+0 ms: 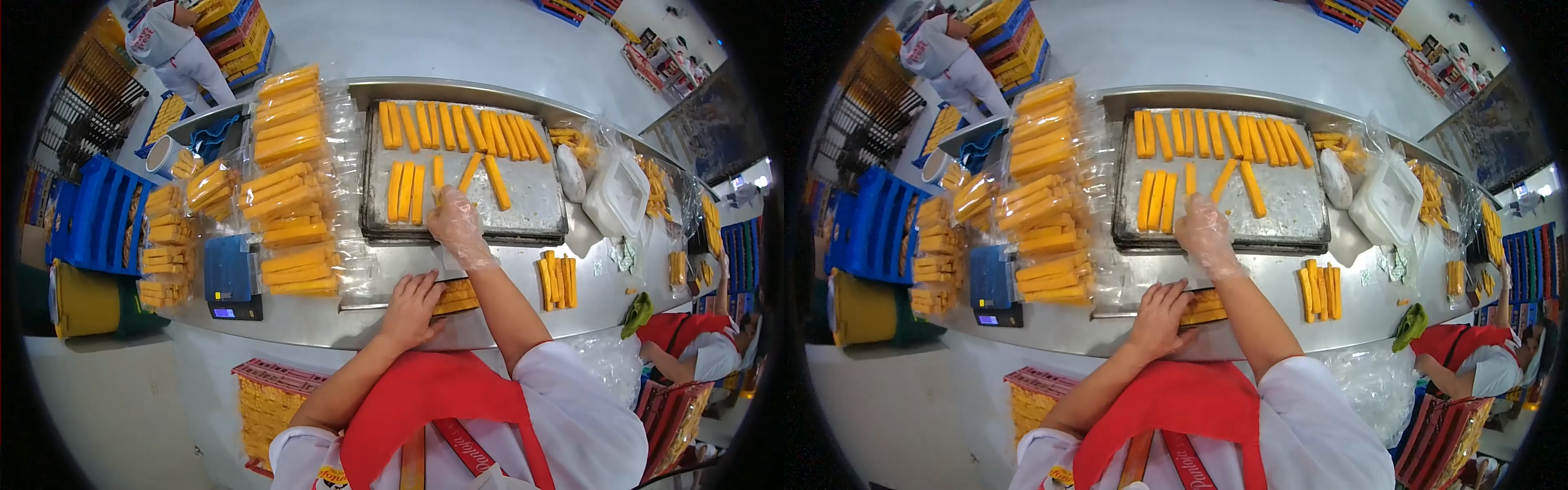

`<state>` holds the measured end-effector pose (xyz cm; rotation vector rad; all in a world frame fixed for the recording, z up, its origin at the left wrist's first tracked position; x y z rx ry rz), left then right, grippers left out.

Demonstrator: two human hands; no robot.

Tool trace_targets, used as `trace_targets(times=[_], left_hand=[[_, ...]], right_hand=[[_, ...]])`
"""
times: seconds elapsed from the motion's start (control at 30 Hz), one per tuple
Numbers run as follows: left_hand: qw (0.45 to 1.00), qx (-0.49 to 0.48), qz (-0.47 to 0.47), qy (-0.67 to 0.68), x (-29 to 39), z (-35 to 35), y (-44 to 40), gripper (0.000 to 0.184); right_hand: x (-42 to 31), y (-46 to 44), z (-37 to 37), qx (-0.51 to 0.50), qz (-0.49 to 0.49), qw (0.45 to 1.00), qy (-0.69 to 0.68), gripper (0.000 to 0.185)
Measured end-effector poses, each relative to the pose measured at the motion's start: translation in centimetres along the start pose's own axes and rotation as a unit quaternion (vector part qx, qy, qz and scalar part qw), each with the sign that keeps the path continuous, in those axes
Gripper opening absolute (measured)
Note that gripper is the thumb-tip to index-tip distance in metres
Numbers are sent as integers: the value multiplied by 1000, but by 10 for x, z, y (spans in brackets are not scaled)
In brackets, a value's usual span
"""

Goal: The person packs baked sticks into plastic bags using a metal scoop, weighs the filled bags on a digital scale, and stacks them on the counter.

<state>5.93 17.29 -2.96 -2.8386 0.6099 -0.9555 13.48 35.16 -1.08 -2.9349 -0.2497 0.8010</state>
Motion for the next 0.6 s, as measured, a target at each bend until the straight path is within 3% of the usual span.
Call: trace_targets(times=[0.07,0.17,0.27,0.33,0.37,0.47,0.53,0.6], left_hand=[[1000,-5,-3,-6,0,2,0,69],[1000,11,0,1,0,2,-1,71],[1000,1,-4,7,-1,3,0,74],[1000,8,-5,7,-1,3,0,75],[1000,14,-8,4,-1,2,0,75],[1000,9,-16,6,0,2,-1,75],[1000,0,-12,7,-1,3,-2,75],[1000,-5,-6,15,-4,7,-2,79]], right_hand=[[8,4,1,-23,31,999,9,19],[24,8,-17,21,25,999,40,21],[34,7,-33,-10,33,993,114,32],[25,9,-66,94,61,975,191,52],[26,7,-66,94,61,975,191,52],[46,-6,-59,79,140,965,207,68],[59,-13,-41,24,124,986,111,73],[78,-3,-26,-22,124,987,98,75]])
Point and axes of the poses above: each hand's wrist, its own y-axis away from the middle knuckle, its own z-axis out of the palm, x = y × z, the point moved 7 cm from there along -y, towards the middle knuckle, and after that the axes turned 2 degrees about y, right-handed, at the moved point
